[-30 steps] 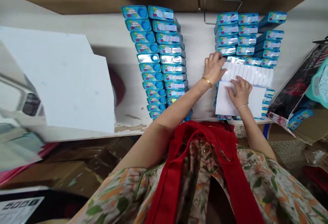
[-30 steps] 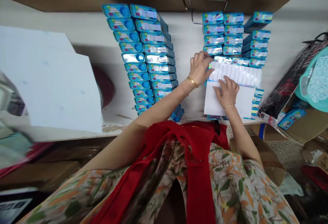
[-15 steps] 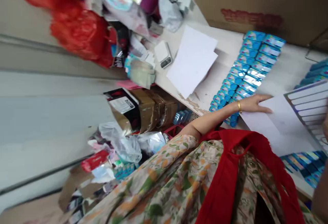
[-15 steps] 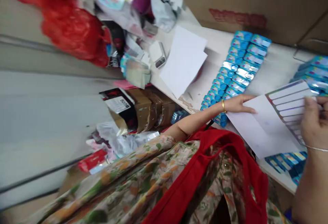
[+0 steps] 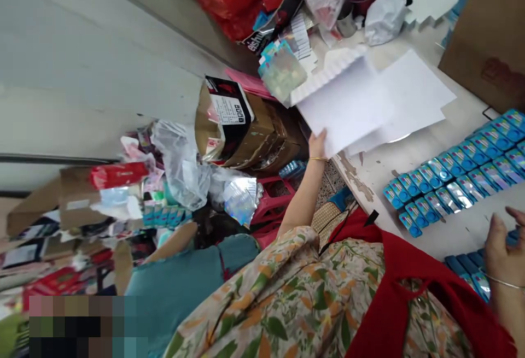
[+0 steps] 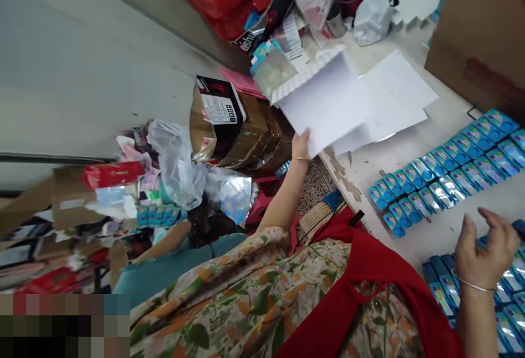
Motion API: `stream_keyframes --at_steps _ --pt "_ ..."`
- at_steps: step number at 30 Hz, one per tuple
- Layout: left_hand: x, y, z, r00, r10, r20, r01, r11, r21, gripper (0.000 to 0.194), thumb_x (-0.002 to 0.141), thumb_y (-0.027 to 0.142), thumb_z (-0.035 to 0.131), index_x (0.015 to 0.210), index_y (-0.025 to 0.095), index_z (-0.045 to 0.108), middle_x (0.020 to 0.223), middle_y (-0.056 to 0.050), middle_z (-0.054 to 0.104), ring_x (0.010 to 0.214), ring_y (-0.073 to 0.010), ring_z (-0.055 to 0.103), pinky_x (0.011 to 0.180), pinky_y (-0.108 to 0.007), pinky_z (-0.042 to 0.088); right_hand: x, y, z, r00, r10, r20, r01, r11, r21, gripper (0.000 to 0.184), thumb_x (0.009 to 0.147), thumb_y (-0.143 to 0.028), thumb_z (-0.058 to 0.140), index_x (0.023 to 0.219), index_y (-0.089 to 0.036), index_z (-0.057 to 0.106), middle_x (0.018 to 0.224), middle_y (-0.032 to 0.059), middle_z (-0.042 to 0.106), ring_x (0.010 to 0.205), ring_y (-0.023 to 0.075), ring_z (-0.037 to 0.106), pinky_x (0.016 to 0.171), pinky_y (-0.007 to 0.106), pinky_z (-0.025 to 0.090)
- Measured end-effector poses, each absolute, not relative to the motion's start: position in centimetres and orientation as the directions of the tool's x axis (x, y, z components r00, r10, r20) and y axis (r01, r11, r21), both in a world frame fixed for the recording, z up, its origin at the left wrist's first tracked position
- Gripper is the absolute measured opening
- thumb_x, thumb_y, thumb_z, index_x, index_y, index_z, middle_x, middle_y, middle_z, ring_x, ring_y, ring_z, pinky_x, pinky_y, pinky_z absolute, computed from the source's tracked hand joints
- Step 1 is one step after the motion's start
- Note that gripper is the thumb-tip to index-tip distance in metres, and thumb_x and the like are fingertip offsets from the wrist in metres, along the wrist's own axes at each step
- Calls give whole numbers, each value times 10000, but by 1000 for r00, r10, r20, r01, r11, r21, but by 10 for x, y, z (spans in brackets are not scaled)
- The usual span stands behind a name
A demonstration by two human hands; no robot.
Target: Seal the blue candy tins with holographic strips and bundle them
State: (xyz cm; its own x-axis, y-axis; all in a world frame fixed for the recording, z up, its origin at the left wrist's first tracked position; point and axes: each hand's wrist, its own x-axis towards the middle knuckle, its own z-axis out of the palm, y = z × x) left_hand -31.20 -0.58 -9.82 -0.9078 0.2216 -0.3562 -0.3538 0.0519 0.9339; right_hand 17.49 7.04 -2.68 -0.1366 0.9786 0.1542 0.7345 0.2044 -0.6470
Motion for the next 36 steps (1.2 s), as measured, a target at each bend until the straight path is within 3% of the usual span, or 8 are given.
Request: stream_keyframes --at_steps 4,10,15,18,21,27,33,36 --pt "-377 -56 -123 -930 -76 -359 -366 105 925 311 947 90 576 1256 108 607 1229 -103 771 1115 -142 730 991 -266 593 149 61 -29 -186 970 157 728 243 -641 325 943 -502 580 1253 -516 677 1206 179 725 1250 390 655 1059 653 524" --pt "-398 -56 -172 -901 -149 -407 -433 270 860 358 936 82 590 1294 85 575 1106 -103 773 1058 -163 730 989 -324 581 88 71 -32 -142 988 -62 661 49 -748 295 905 -576 596 1004 -325 716 1066 146 747 1038 374 721 855 613 602" --pt "-399 -29 -186 -940 -181 -290 -342 518 784 666 854 150 757 1448 135 456 1486 -201 552 1419 -280 506 1191 -456 405 18 72 -39 -301 932 -203 601 20 -799 310 911 -549 593 989 -277 719 1040 114 754 1015 318 713 859 528 594" --pt "-399 2 -181 -987 141 -80 26 623 782 582 926 247 702 1454 177 468 1481 -186 536 1426 -273 482 1226 -427 336 -10 68 -44 -387 888 -250 592 31 -805 289 935 -520 579 988 -272 717 1016 108 749 979 295 700 813 482 580" --pt "-397 52 -176 -868 494 -51 252 527 812 534 882 319 766 1355 198 551 1398 -164 586 1320 -272 559 1171 -404 386 -24 65 -50 -406 870 -278 605 28 -796 286 940 -514 575 980 -270 718 1000 110 744 953 289 690 782 464 570" --pt "-396 108 -183 -822 542 -174 245 612 752 141 866 142 705 836 187 576 993 -69 660 1018 -214 625 1023 -358 452 -36 64 -57 -356 880 -315 630 -23 -776 311 937 -518 574 961 -244 719 996 119 742 941 278 683 778 438 557" --pt "-380 82 -129 -772 581 258 465 238 853 181 1023 338 563 924 189 586 842 -23 684 796 -134 669 786 -257 522 -63 76 -44 -230 857 -461 511 -296 -807 500 823 -709 644 995 -242 701 1008 97 736 937 257 689 830 433 566" --pt "-343 64 -63 -377 679 630 703 -233 672 106 1029 253 565 1070 195 643 995 -57 795 913 -132 756 790 -246 566 -78 102 -18 -230 740 -632 124 -622 -774 750 724 -889 596 1185 -300 642 1189 73 733 1002 252 728 829 422 604"
